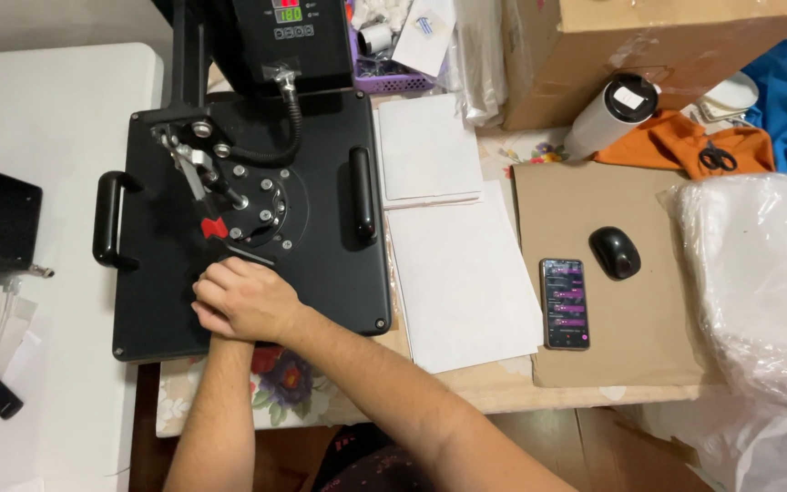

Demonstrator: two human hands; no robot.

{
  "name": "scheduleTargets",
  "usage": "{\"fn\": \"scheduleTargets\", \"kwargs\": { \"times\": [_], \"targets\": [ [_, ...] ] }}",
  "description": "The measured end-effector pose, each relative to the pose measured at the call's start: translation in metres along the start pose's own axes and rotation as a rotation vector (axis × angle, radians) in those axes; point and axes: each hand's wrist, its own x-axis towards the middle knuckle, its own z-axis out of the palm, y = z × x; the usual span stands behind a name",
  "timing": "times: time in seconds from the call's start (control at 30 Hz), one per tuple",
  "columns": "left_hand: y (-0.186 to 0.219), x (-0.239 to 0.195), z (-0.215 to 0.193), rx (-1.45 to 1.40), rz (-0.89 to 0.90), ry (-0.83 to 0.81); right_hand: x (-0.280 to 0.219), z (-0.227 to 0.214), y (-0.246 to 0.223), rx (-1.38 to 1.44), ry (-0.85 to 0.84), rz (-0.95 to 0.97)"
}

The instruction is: Operating a heat press machine to transfer a design onto a garment, including aligning a protective sheet and engaging the press.

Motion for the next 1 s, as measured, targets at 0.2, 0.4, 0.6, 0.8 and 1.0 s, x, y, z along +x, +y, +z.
{"fn": "scheduleTargets", "kwargs": {
  "times": [0.2,0.4,0.6,0.8,1.0],
  "targets": [
    [0.0,0.015,0.018,0.089,0.079,-0.08,0.002,-0.003,0.001,0.054,-0.017,0.023],
    [0.015,0.008,-0.003,0.22,0.114,-0.222,0.002,-0.002,0.002,-0.003,-0.006,0.006],
    [0.013,0.011,0.022,0.364,0.176,-0.297,-0.004,0.002,0.001,0.027,-0.021,0.005],
    [-0.026,0.033,0.15,0.493,0.239,-0.335,-0.002,-0.002,0.003,0.02,-0.065,0.002],
    [-0.041,0.038,0.132,0.7,0.289,-0.339,-0.003,0.001,0.005,-0.004,-0.104,-0.037]
  ]
}}
